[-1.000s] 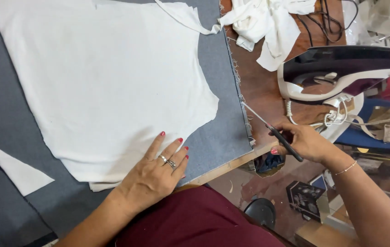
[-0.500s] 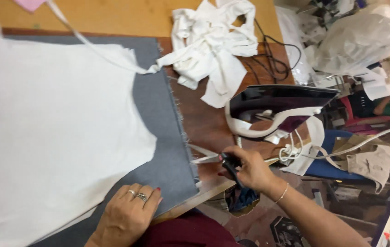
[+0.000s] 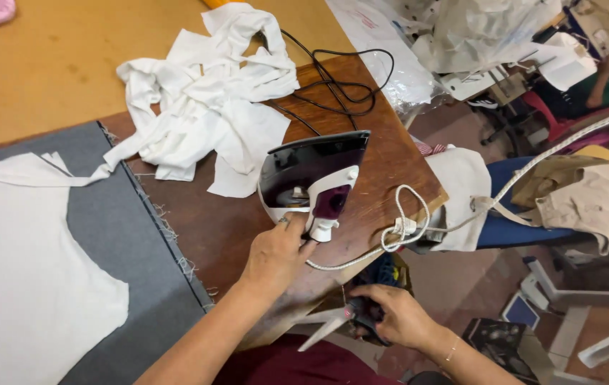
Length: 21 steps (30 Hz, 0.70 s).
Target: Cutting out garment pieces from white fabric using scissors on a cutting table.
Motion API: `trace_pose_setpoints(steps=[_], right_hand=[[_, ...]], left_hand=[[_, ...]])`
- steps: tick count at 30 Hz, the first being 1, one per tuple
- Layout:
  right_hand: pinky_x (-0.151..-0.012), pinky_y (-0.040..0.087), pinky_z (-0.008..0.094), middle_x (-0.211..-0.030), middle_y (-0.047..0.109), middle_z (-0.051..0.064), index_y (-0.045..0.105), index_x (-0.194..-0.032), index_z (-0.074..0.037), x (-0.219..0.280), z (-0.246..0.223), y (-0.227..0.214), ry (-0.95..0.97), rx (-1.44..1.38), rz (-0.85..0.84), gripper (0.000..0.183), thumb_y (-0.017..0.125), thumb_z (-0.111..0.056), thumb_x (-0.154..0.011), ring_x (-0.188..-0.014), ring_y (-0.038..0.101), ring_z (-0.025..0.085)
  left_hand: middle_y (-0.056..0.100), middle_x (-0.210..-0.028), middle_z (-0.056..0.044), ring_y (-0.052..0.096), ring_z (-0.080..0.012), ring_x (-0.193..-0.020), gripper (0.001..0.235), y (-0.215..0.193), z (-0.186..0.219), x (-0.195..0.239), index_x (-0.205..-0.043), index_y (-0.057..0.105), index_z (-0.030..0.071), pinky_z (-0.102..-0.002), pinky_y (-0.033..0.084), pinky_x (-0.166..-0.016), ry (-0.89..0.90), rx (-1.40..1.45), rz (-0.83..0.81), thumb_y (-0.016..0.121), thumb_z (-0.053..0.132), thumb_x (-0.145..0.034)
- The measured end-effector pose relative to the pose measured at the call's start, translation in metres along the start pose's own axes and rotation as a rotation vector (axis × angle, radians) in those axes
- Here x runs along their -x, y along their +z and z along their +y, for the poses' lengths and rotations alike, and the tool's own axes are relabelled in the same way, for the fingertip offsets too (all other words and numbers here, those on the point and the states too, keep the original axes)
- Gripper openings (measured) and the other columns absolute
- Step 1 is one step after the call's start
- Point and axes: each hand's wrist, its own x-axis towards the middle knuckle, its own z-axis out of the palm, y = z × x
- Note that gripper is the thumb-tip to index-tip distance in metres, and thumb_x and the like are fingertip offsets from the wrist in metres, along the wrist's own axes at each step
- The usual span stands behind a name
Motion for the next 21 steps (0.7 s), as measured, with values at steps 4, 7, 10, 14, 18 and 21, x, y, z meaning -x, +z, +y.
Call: trace_pose_setpoints(steps=[4, 7, 10, 14, 18, 21], right_hand=[[-0.086, 0.056, 0.036, -0.128, 0.073, 0.003, 0.06, -0.137, -0.027, 0.031, 0.022, -0.014, 0.283, -0.056, -0.271, 0.073, 0.08, -0.023, -0.067, -0.11, 0.073, 0.027], [-0.095, 0.053, 0.029, -0.14, 0.069, -0.001, 0.054, -0.145, -0.036, 0.049, 0.045, -0.005, 0.39, -0.057, -0.302, 0.078, 0.072, -0.03, -0.069, -0.121, 0.071, 0.019], [-0.112, 0.044, 0.025, -0.153, 0.057, -0.006, 0.041, -0.152, -0.046, 0.06, 0.183, 0.06, 0.472, -0.023, -0.513, 0.091, 0.084, -0.057, -0.073, -0.138, 0.06, 0.011], [-0.122, 0.034, 0.042, -0.164, 0.041, 0.012, 0.046, -0.16, -0.017, -0.011, 0.175, 0.082, 1.587, -0.374, -0.132, 0.094, 0.086, -0.05, -0.081, -0.15, 0.038, 0.025], [-0.13, 0.026, 0.024, -0.17, 0.026, -0.013, 0.03, -0.151, -0.07, 0.023, 0.303, 0.125, 0.813, 0.214, -0.688, 0.074, 0.065, -0.059, -0.087, -0.156, 0.034, 0.014], [-0.128, 0.02, 0.02, -0.168, 0.034, -0.013, 0.058, -0.141, -0.064, 0.019, 0.308, 0.132, 0.946, 0.061, -0.401, 0.066, 0.082, -0.051, -0.081, -0.153, 0.038, 0.01]], left_hand=[[0.067, -0.095, -0.013, 0.067, -0.0374, -0.074, 0.044, 0.018, 0.004, -0.023, -0.117, 0.06, 0.008, -0.05, 0.053, -0.056, 0.062, 0.028, 0.068, 0.083, 0.026, -0.083], [0.068, -0.101, -0.015, 0.069, -0.0397, -0.083, 0.044, 0.034, 0.016, -0.054, -0.118, 0.06, 0.008, -0.052, 0.054, -0.066, 0.025, 0.072, 0.101, 0.08, 0.031, -0.086], [0.069, -0.102, -0.016, 0.07, -0.0385, -0.085, 0.036, 0.046, 0.034, -0.071, -0.108, 0.062, 0.005, -0.05, 0.055, -0.065, -0.054, 0.058, 0.117, 0.074, 0.034, -0.091], [0.069, -0.093, -0.019, 0.07, -0.0357, -0.077, 0.035, 0.03, 0.067, -0.085, -0.121, 0.056, -0.004, -0.048, 0.059, -0.06, -0.17, 0.199, 0.089, 0.061, 0.024, -0.102], [0.07, -0.091, -0.02, 0.07, -0.044, -0.075, 0.029, 0.056, 0.067, -0.099, -0.11, 0.058, 0.004, -0.056, 0.055, -0.059, -0.254, 0.158, 0.226, 0.072, 0.025, -0.095], [0.068, -0.091, -0.025, 0.069, -0.0476, -0.08, 0.03, 0.035, 0.079, -0.093, -0.11, 0.054, -0.003, -0.058, 0.055, -0.062, -0.32, 0.254, 0.163, 0.068, 0.021, -0.099]])
